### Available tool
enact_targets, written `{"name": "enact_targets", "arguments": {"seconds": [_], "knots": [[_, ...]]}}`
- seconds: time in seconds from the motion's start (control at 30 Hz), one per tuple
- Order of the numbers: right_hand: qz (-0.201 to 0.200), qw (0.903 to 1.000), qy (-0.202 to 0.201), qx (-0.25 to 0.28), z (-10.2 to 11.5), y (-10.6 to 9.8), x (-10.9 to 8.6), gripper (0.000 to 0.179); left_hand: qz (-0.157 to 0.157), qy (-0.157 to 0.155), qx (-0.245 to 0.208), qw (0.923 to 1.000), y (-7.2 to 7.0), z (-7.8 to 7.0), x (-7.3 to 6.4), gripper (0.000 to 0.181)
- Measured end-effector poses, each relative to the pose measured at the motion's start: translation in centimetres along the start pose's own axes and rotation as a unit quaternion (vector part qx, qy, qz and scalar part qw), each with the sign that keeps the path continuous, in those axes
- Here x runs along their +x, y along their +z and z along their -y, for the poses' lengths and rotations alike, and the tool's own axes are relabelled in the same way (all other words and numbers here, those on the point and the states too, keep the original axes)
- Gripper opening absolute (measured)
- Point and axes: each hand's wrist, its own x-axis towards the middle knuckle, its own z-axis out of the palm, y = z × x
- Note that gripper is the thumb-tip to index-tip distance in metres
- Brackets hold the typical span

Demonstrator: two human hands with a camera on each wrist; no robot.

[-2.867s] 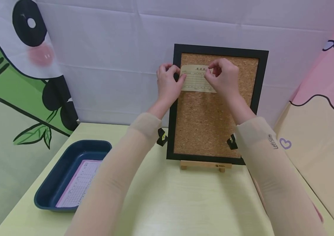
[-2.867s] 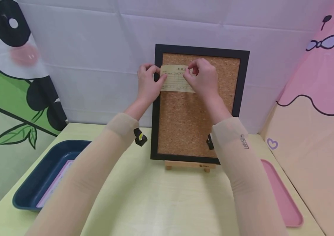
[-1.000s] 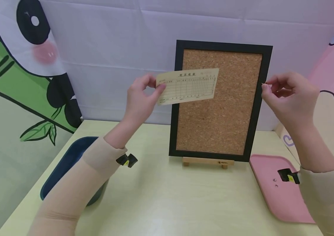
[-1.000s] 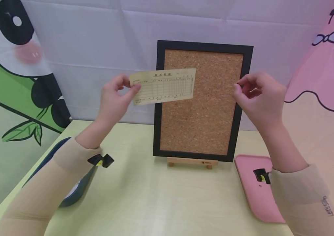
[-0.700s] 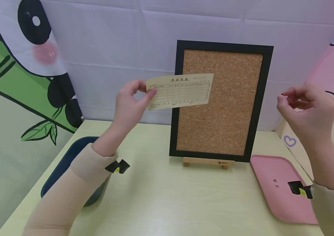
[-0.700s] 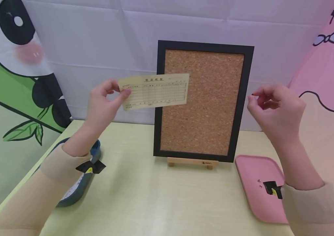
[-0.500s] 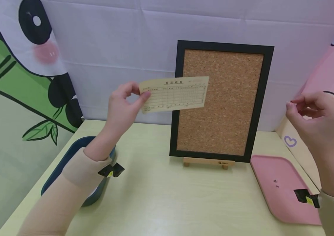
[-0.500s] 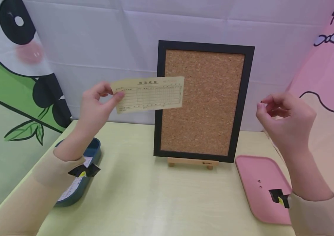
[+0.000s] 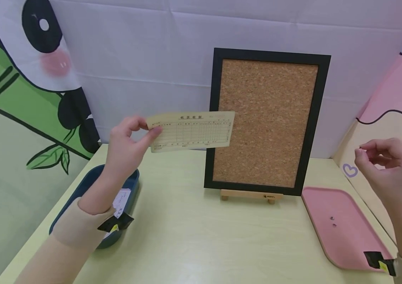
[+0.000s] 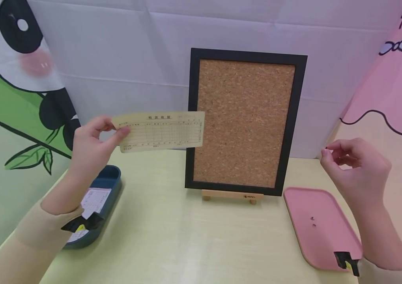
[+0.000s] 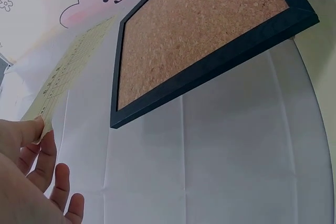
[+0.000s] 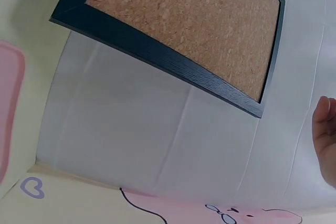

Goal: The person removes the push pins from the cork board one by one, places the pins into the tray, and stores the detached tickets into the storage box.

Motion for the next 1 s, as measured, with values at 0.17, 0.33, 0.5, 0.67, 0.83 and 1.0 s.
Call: {"name": "enact_targets", "arguments": {"seconds": [0.17, 0.33, 0.5, 0.67, 0.83, 1.0], "knots": [[0.008, 0.9998, 0.012, 0.017, -0.7, -0.6, -1.0, 0.010, -0.014, -0.010, 0.030, 0.9994, -1.1, 1.2, -0.8, 0.024], [0.018, 0.9991, 0.028, 0.025, -1.7, -1.0, -2.0, 0.009, -0.029, -0.023, 0.063, 0.9973, -2.5, 2.2, -1.5, 0.024], [0.033, 0.9982, 0.041, 0.031, -2.6, -1.3, -3.3, 0.009, -0.043, -0.038, 0.087, 0.9945, -4.0, 3.2, -2.1, 0.024], [0.058, 0.9971, 0.048, 0.002, -3.5, -1.5, -4.4, 0.012, -0.061, -0.049, 0.120, 0.9897, -5.7, 4.5, -2.8, 0.023], [0.073, 0.9938, 0.082, -0.017, -4.6, -1.7, -5.6, 0.014, -0.065, -0.065, 0.158, 0.9831, -7.3, 6.0, -3.3, 0.025], [0.083, 0.9892, 0.117, -0.034, -5.8, -1.9, -6.7, 0.015, -0.060, -0.091, 0.195, 0.9749, -8.8, 7.6, -3.6, 0.030]]}}
